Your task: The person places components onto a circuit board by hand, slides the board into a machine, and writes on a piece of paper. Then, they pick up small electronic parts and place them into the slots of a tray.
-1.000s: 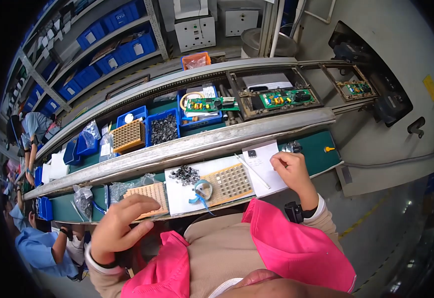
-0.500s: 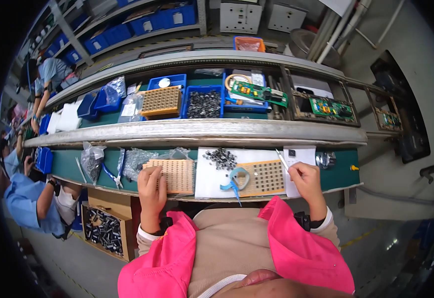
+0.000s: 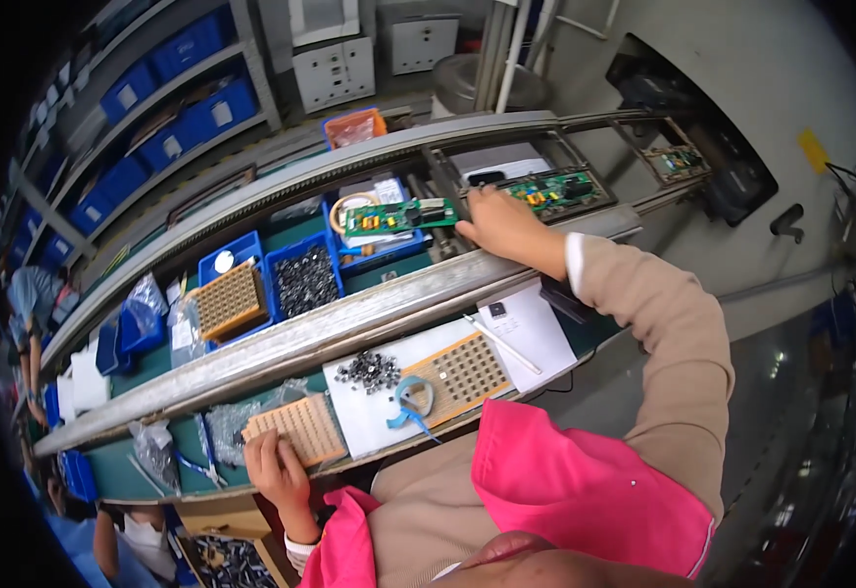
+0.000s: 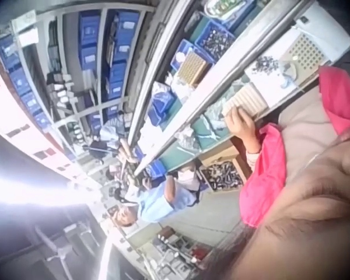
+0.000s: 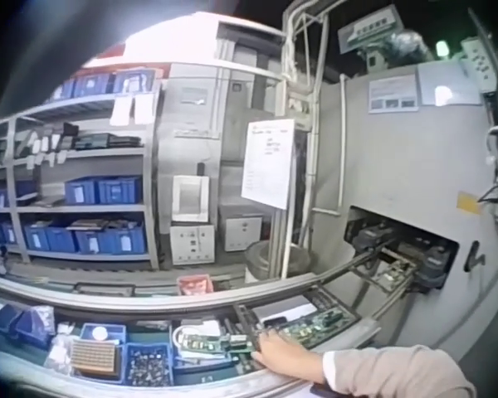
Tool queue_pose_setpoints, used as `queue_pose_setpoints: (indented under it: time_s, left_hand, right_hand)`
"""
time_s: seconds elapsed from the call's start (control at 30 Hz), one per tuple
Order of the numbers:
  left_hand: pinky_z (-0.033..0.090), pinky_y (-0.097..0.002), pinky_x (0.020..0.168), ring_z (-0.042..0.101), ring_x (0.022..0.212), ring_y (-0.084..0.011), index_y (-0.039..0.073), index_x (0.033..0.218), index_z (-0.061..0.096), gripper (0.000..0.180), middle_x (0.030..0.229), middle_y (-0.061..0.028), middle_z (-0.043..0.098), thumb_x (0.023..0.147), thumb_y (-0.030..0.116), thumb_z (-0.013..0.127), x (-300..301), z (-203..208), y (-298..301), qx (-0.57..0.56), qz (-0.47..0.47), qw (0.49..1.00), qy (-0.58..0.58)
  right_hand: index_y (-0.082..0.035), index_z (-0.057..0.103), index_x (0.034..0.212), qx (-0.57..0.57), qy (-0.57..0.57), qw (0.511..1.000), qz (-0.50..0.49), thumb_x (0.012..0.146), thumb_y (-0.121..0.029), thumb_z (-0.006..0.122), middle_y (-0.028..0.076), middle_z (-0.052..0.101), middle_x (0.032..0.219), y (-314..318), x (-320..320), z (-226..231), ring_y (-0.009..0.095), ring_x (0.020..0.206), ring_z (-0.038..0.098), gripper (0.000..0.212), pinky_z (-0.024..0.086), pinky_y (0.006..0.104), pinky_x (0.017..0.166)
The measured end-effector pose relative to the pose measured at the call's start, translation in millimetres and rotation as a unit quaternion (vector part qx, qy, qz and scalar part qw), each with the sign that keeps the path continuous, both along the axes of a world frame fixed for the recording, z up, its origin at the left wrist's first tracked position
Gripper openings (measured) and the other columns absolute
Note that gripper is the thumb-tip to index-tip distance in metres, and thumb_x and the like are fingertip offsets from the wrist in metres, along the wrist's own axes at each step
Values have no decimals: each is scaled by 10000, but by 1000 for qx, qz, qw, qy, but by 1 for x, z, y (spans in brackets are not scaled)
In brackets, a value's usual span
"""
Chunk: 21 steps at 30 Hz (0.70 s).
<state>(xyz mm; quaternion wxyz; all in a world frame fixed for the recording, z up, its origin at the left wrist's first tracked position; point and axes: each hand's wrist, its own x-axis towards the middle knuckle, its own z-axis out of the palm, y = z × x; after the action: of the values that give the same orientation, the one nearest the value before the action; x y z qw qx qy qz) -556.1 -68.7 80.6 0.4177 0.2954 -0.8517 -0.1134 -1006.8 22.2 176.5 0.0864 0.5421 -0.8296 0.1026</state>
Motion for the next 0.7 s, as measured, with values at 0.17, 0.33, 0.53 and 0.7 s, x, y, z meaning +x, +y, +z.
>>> queue_pose_setpoints:
  time_s: [0.17,0.33,0.53,0.7]
  left_hand:
    - [457,-380,735,559,801,-324,-51,965,603,146,894,-177,591,828,-62,553,6,-3,-1,14,-7,1000,-13]
    - [456,-383,728,556,791,-321,-52,958,604,141,878,-178,589,828,-65,553,6,-5,-1,20,-22,1000,-7]
    - [455,-382,726,555,781,-321,-53,940,606,133,859,-178,585,820,-73,554,9,-6,-1,22,-28,999,3]
    - [455,-381,724,553,776,-320,-52,930,606,129,857,-177,586,814,-78,555,9,-4,-2,20,-32,999,5]
  right_hand:
    - [86,503,981,46,-71,996,-24,797,-238,685,277,633,916,-19,-3,-14,431,875,626,415,514,469,765]
    - [96,467,998,5,-142,987,-80,767,-224,705,300,628,878,-19,-11,-31,446,870,620,461,509,470,766]
    - [103,470,979,-25,-104,990,-88,743,-190,715,298,622,839,-7,-38,-44,455,858,614,450,504,467,765]
    - [89,478,995,-37,-92,990,-102,733,-159,718,284,626,850,2,-51,-44,447,854,614,433,499,467,774]
